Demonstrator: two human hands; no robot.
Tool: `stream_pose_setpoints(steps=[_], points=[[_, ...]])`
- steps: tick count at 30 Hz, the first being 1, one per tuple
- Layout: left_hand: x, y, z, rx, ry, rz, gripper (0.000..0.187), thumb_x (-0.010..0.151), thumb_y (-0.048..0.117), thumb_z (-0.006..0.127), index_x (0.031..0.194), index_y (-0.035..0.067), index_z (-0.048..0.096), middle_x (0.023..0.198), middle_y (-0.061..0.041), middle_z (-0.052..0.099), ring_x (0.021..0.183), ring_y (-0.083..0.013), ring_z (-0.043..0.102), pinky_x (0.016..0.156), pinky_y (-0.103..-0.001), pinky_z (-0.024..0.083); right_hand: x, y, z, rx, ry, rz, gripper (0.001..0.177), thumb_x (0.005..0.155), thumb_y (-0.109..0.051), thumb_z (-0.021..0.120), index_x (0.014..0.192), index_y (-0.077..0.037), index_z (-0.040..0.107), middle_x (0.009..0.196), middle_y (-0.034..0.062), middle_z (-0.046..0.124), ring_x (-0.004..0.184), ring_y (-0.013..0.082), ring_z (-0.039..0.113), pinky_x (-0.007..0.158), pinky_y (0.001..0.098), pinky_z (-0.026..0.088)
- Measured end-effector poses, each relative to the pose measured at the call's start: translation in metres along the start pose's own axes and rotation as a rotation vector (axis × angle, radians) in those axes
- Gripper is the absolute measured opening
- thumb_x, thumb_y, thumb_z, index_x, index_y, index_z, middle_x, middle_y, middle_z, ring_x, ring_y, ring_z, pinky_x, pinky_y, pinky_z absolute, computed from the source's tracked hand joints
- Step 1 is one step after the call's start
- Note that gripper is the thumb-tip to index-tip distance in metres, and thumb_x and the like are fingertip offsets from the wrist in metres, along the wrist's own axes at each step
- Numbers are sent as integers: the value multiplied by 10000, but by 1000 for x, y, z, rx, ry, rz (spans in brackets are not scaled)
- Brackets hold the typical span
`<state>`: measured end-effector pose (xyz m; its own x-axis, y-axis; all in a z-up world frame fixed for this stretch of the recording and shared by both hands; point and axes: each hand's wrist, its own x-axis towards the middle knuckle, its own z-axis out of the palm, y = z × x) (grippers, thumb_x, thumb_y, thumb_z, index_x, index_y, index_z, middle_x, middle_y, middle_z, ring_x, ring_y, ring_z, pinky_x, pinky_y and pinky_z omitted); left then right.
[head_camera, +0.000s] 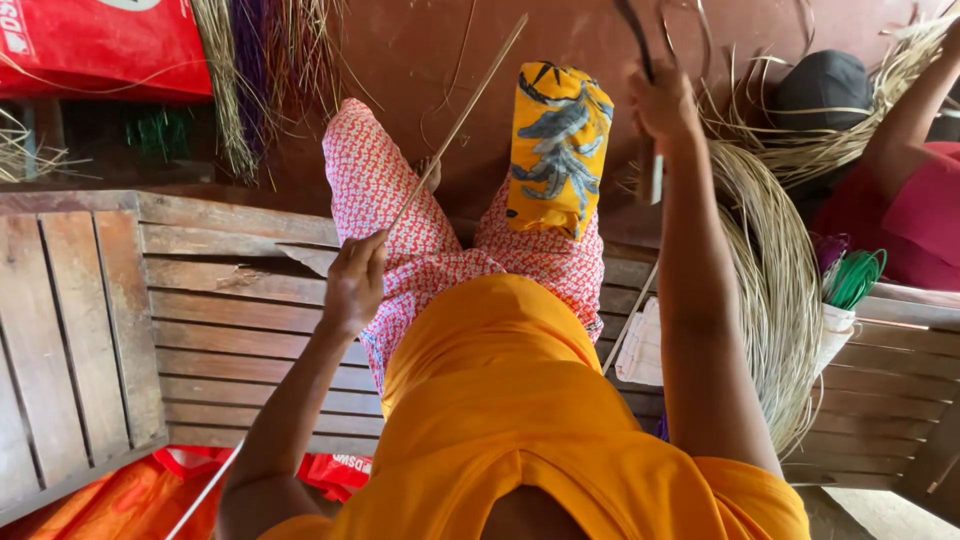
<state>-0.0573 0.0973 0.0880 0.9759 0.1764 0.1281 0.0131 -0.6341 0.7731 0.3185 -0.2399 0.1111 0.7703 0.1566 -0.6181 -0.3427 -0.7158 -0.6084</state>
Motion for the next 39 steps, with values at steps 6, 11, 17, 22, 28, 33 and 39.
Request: stream_pose_setpoints(steps=[6,11,17,22,28,33,39], points=[[72,34,65,-181,92,-42,287,980,12,693,1264,46,672,1088,-138,684,959,-244,686,866,-353,579,-52,-9,134,623,-5,-164,397,849,-431,787,832,-35,756,545,38,631,345,77,458,323,234,306],[69,37,66,-295,-32,-70,411,1006,64,698,1393,92,565,1157,-167,546,996,-276,537,809,-344,526,-33,0,141,892,141,-263,184,869,-181,807,810,-107,650,655,34,642,380,99,499,309,267,419],[-4,-38,-27,-660,-483,-594,149,1027,206,615,1000,62,641,717,-13,589,603,-86,532,536,-231,456,13,-16,3,675,469,-94,190,960,-101,801,793,-87,711,624,20,673,425,87,558,355,252,441],[-61,-90,-92,-659,-514,-818,244,1024,202,618,966,-24,689,634,-48,508,494,-87,396,422,-231,325,43,-1,-46,661,564,-216,140,988,-82,779,870,-31,724,692,47,718,385,51,532,302,209,439],[1,-73,2,-372,-326,-511,279,1004,237,684,761,111,630,640,7,573,602,-92,478,580,-289,390,35,36,19,180,799,-621,20,881,-93,828,872,-93,810,665,-62,659,543,56,577,512,270,580],[74,3,106,-326,22,-242,187,1017,215,717,883,87,743,661,-79,677,637,-230,682,632,-335,561,-45,37,133,218,-47,-209,262,926,-368,787,1052,-138,792,642,57,628,566,159,572,589,346,486],[76,15,143,-295,-47,-281,65,967,179,732,956,135,778,774,-55,733,757,-236,740,704,-358,592,-54,48,160,418,9,-223,92,900,-163,785,877,-85,744,671,83,704,608,142,684,554,266,530]])
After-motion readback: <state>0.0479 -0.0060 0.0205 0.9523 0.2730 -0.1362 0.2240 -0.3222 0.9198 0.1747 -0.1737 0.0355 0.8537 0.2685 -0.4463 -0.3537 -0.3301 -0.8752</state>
